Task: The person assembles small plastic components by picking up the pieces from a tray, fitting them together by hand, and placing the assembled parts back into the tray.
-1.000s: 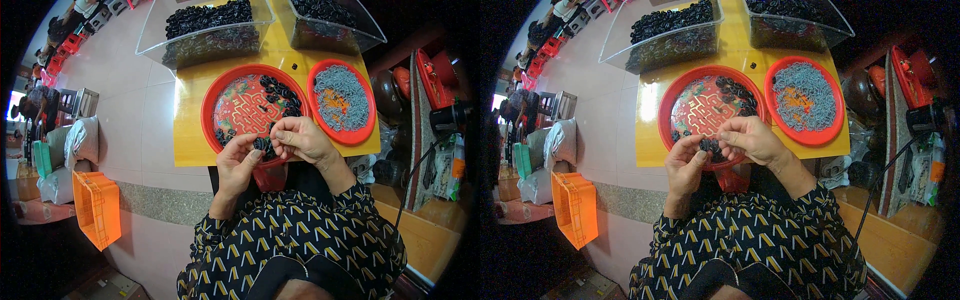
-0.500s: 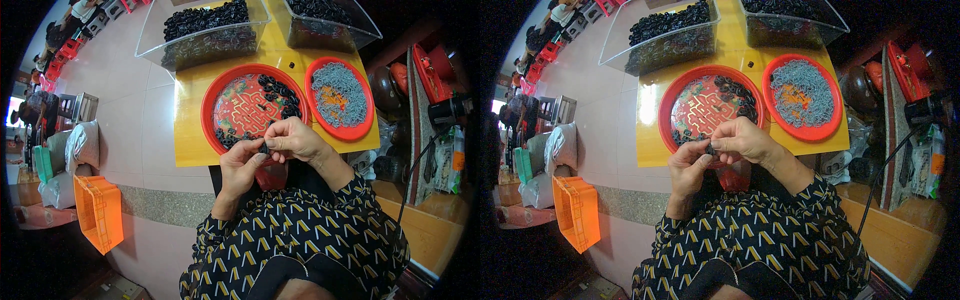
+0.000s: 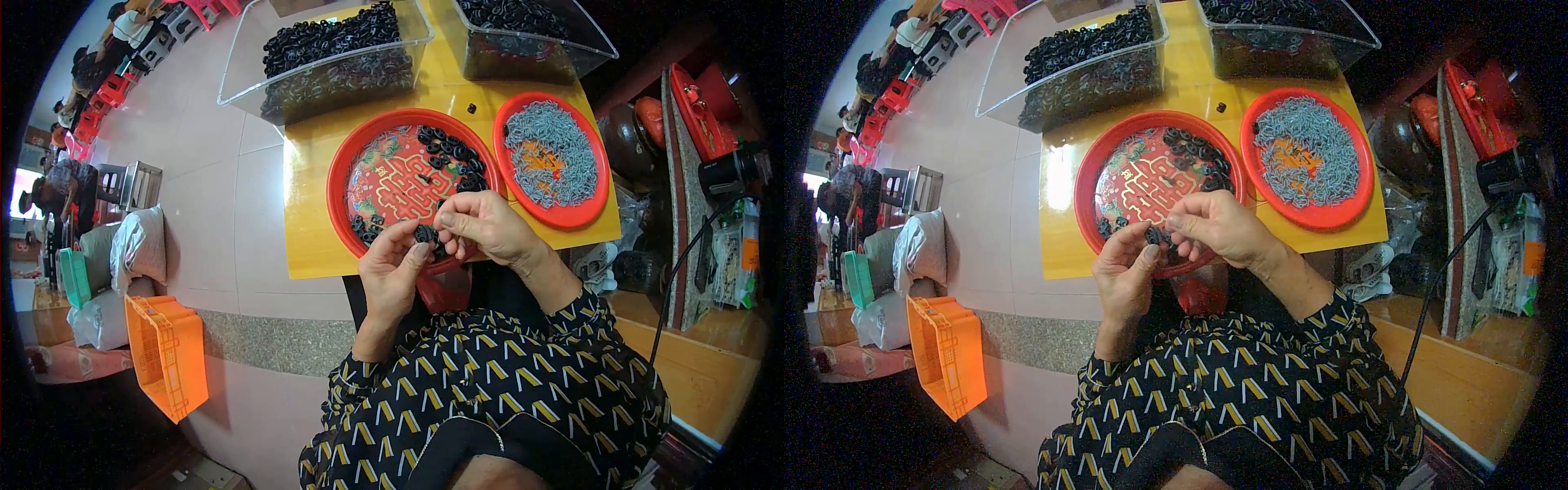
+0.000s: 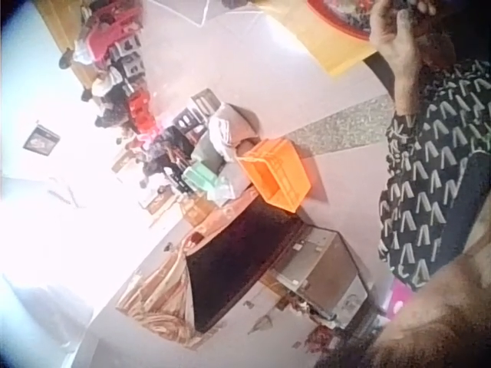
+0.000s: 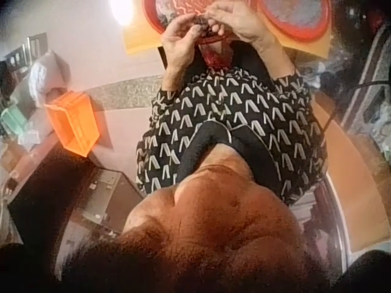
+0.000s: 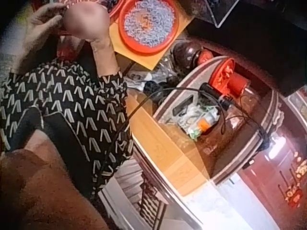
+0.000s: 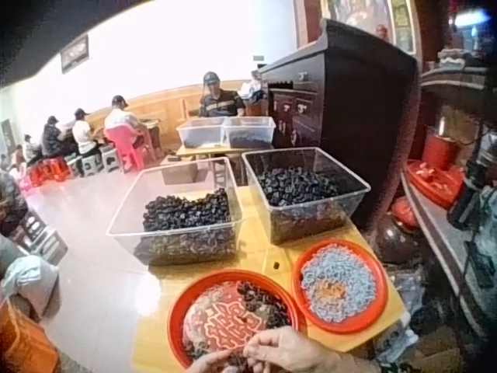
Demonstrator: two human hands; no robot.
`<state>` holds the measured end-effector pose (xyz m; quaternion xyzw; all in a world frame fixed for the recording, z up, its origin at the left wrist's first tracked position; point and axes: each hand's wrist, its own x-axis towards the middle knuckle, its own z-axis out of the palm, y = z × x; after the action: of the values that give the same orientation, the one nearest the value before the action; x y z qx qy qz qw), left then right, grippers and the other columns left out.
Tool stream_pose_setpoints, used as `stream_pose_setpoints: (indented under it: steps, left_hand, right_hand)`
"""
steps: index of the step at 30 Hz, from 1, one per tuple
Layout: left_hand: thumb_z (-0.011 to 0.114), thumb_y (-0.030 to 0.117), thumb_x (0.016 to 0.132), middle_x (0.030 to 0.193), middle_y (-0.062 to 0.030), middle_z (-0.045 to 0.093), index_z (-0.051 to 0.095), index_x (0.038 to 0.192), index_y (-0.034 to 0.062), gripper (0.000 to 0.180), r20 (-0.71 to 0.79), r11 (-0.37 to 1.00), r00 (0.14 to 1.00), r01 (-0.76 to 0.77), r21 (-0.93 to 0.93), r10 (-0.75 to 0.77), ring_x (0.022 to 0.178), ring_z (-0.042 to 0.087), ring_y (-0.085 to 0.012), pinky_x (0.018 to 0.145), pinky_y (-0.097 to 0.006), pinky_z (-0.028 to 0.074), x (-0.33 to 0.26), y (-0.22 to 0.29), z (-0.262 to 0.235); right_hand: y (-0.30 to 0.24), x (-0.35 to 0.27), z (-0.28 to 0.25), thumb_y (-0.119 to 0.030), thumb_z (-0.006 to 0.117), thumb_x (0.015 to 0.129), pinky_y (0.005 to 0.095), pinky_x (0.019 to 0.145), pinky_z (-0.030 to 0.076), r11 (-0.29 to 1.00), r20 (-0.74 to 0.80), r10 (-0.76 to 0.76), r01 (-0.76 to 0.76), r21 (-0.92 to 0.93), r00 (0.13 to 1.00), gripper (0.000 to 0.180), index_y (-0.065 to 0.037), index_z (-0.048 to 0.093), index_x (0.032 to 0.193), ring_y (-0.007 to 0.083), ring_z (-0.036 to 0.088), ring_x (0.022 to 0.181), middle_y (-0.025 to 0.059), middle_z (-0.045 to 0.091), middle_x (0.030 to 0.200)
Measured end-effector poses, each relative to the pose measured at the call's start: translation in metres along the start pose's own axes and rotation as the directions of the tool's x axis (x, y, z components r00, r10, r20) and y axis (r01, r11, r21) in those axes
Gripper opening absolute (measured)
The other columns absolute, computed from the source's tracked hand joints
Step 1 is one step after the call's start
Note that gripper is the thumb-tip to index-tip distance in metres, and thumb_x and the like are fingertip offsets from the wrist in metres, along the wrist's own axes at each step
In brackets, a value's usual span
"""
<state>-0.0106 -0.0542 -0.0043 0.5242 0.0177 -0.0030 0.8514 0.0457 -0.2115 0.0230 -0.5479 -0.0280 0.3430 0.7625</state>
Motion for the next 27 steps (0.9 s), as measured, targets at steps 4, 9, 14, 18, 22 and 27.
stream_pose_setpoints:
  steps: [4,9,14,18,22,27]
  left_hand:
    - [0.055,-0.003,0.077,0.087,-0.0063,0.056,0.047,0.107,-0.0034,0.030,-0.041,0.997,0.998,-0.049,0.059,0.051,0.076,0.054,-0.0106,0.067,-0.022,0.045,0.001,0.003,0.007]
    - [0.051,-0.004,0.079,0.092,-0.0090,0.056,0.044,0.112,-0.0040,0.034,0.019,0.967,0.997,-0.080,0.244,0.077,0.081,0.054,-0.0131,0.074,-0.025,0.046,-0.005,0.011,0.014]
    - [0.051,-0.004,0.079,0.092,-0.0103,0.055,0.041,0.116,-0.0017,0.039,-0.015,0.986,0.998,-0.054,0.157,0.057,0.083,0.054,-0.0137,0.074,-0.025,0.046,-0.014,0.013,0.005]
    - [0.053,-0.003,0.078,0.091,-0.0087,0.056,0.045,0.111,-0.0025,0.034,-0.043,0.954,0.994,-0.083,0.287,0.099,0.081,0.054,-0.0124,0.072,-0.023,0.045,-0.020,0.013,0.001]
    - [0.053,-0.002,0.079,0.087,-0.0082,0.057,0.049,0.104,-0.0035,0.026,-0.120,0.909,0.978,-0.110,0.401,0.171,0.078,0.054,-0.0114,0.070,-0.021,0.044,-0.023,0.012,-0.016]
    - [0.053,-0.001,0.080,0.088,-0.0088,0.057,0.050,0.101,-0.0055,0.022,-0.193,0.907,0.953,-0.140,0.398,0.232,0.079,0.054,-0.0119,0.071,-0.023,0.045,-0.022,0.014,-0.032]
  right_hand:
    - [0.004,-0.001,0.011,-0.014,0.056,0.079,0.0180,0.050,0.043,0.979,-0.033,-0.054,0.046,-0.201,0.998,0.014,-0.001,0.054,0.083,0.0054,0.051,0.061,0.0002,0.053,0.070]
    - [0.009,0.000,0.016,-0.006,0.058,0.076,0.0204,0.060,0.045,0.968,-0.062,-0.156,0.140,-0.208,0.986,0.009,0.000,0.054,0.081,0.0070,0.052,0.067,0.0009,0.054,0.071]
    - [-0.057,0.006,-0.003,-0.010,0.061,0.072,0.0194,0.055,0.042,0.825,-0.113,-0.237,0.138,-0.548,0.965,0.011,-0.003,0.055,0.077,0.0058,0.051,0.061,-0.0002,0.054,0.068]
    - [-0.152,0.014,-0.059,-0.013,0.052,0.080,0.0198,0.057,0.043,0.766,-0.270,-0.632,0.534,-0.358,0.726,0.014,0.000,0.055,0.086,0.0103,0.053,0.062,0.0036,0.055,0.070]
    - [-0.120,-0.037,-0.047,-0.017,0.054,0.081,0.0201,0.056,0.043,0.744,-0.176,-0.612,0.486,-0.459,0.771,0.017,0.000,0.056,0.083,0.0100,0.053,0.064,0.0047,0.054,0.073]
    - [0.028,-0.113,-0.099,-0.006,0.055,0.076,0.0238,0.054,0.047,0.852,-0.081,0.236,-0.246,-0.461,0.968,0.011,0.003,0.056,0.083,0.0127,0.057,0.060,0.0078,0.058,0.068]
